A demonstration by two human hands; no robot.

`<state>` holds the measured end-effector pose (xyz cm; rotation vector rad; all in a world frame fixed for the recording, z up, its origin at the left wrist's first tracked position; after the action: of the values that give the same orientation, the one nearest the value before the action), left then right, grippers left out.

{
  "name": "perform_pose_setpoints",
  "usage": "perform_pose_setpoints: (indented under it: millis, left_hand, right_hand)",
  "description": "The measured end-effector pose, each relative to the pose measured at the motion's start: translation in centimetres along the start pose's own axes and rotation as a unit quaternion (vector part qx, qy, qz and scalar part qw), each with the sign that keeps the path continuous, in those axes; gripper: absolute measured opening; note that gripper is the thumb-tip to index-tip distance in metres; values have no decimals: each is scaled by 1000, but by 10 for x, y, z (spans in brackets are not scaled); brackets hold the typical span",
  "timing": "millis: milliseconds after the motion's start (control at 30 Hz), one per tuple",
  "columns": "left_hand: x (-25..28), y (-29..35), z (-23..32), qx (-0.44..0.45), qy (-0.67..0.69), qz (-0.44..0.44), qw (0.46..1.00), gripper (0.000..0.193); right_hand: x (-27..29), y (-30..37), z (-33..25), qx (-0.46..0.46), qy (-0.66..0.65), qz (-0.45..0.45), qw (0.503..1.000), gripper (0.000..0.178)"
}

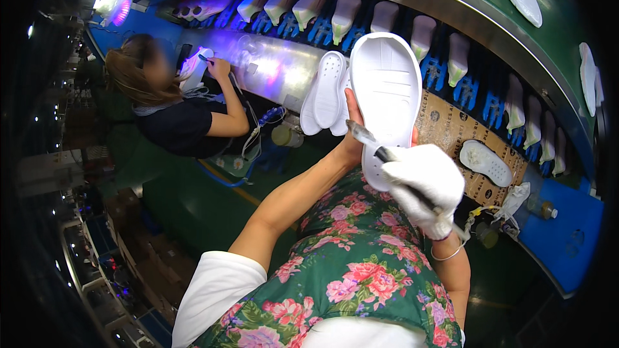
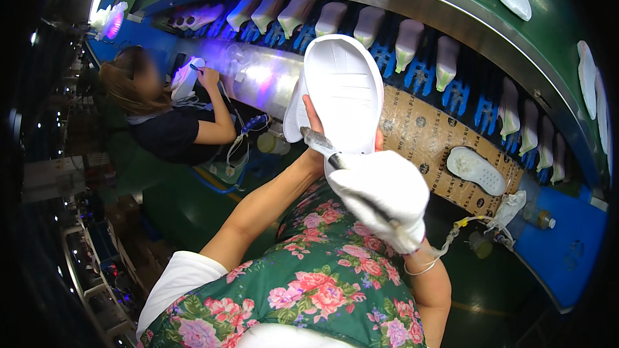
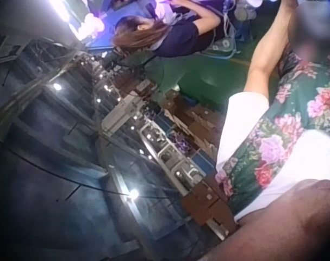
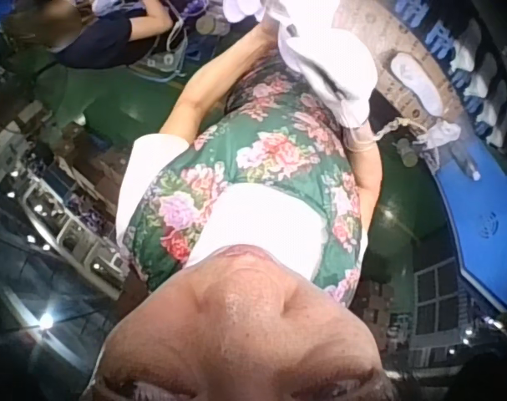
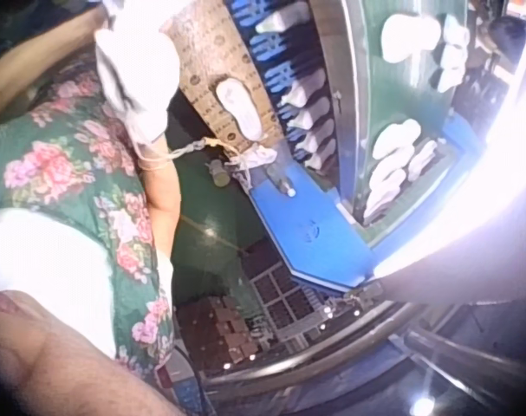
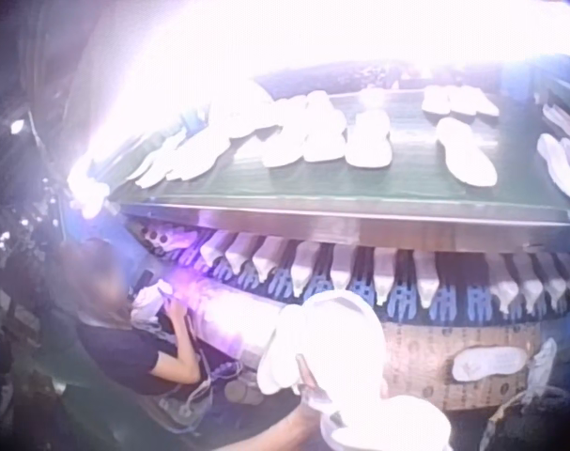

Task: The person applies liquid to shoe soles using a brush tool, coating their surfaces and edges by hand, and places shoe soles onto the overhead conveyor belt.

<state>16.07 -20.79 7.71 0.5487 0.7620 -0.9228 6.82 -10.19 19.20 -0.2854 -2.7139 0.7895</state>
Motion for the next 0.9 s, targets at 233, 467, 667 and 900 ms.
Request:
perform_pose_setpoints:
  millis: [233, 467, 667, 900]
  left_hand:
    - [-1, -12, 10, 5, 4, -28, 1000, 134]
    - [-6, -20, 23, -33, 29, -10, 999, 131]
    - [-8, -26, 28, -21, 101, 9, 995, 129]
    - [-7, -40, 30, -21, 126, -56, 990, 132]
  right_hand:
    - [-10, -1, -8, 62, 142, 25, 988, 31]
    - [-4, -2, -5, 41, 97, 57, 993, 29]
    - [-9, 3, -1, 13, -67, -5, 998, 30]
    - [-12, 4, -5, 64, 42, 5, 997, 29]
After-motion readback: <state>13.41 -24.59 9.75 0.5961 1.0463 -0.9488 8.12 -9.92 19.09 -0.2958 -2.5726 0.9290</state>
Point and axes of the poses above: each hand's wrist, its own y-axis away from the middle knuckle, its own x-axis out of the back of the hand, z = x × y, the point moved 5 cm from there along -y, towards the middle knuckle, and after that the axes turned 10 degrees about -y, right-handed, at the moved point
